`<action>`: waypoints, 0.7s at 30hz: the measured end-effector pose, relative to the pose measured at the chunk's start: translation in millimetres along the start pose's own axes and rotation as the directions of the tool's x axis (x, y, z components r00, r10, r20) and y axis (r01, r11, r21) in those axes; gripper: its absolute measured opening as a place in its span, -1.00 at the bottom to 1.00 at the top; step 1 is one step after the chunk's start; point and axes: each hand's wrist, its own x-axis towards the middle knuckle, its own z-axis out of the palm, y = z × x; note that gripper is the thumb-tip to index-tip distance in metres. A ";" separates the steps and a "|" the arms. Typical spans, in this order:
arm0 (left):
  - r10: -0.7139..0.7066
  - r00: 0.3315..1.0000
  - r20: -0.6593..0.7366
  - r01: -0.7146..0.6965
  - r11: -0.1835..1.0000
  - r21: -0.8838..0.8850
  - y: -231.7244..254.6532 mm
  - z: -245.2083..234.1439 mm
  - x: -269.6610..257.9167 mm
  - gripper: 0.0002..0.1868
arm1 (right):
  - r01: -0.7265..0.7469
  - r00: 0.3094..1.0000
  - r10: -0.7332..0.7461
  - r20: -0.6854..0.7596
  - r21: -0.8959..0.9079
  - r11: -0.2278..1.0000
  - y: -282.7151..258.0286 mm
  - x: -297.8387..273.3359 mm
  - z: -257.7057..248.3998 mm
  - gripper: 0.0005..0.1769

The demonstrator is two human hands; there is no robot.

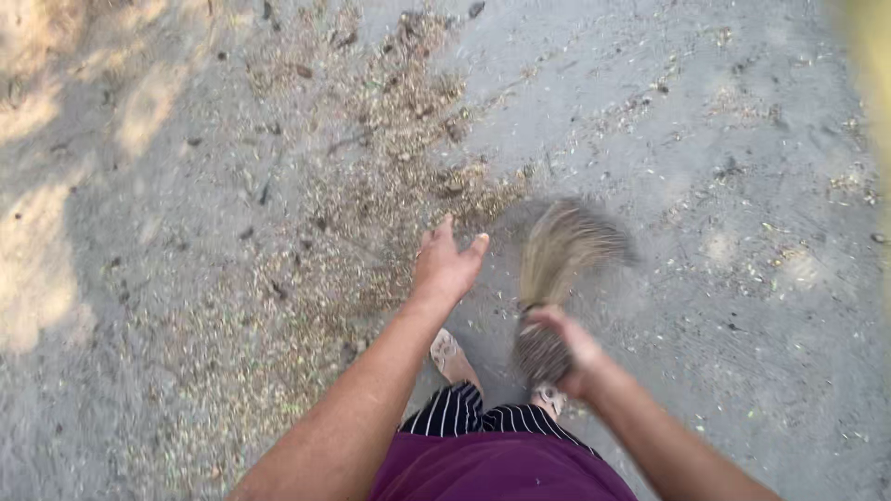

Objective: The person sweeps the dirt ground using a hand broom, moving debris together.

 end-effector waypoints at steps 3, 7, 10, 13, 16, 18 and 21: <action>0.044 0.998 -0.053 -0.043 0.999 0.027 -7.8 -20.5 27.9 -0.07 | -0.205 0.951 0.197 0.238 0.009 0.979 18.2 16.7 53.2 -0.64; 0.063 0.998 -0.013 -0.062 0.995 0.075 7.0 -26.8 51.9 -0.06 | -0.211 0.873 0.173 0.455 0.033 0.977 -11.8 9.1 75.7 -0.50; 0.085 0.996 0.038 -0.089 0.988 0.127 43.2 -27.3 67.7 -0.09 | -0.137 0.857 0.055 0.512 0.125 0.983 -52.2 -16.5 68.1 -0.42; 0.132 0.990 0.057 -0.136 0.987 0.084 66.8 -26.3 74.6 -0.09 | -0.052 0.903 -0.023 0.430 0.161 0.986 -80.4 -36.1 60.4 -0.43; 0.113 0.990 0.087 -0.119 0.991 0.065 83.8 -24.8 80.8 -0.09 | 0.076 0.967 -0.104 0.232 0.125 0.989 -101.5 -35.7 61.5 -0.49; 0.080 0.992 0.099 -0.087 0.994 0.062 88.4 -19.6 84.5 -0.09 | 0.142 0.975 -0.172 0.142 0.203 0.969 -110.2 -26.1 60.5 -0.55; 0.053 0.997 0.056 -0.055 0.998 0.034 92.0 -10.3 97.2 -0.08 | 0.184 0.969 -0.230 0.084 0.374 0.909 -131.7 4.5 67.1 -0.66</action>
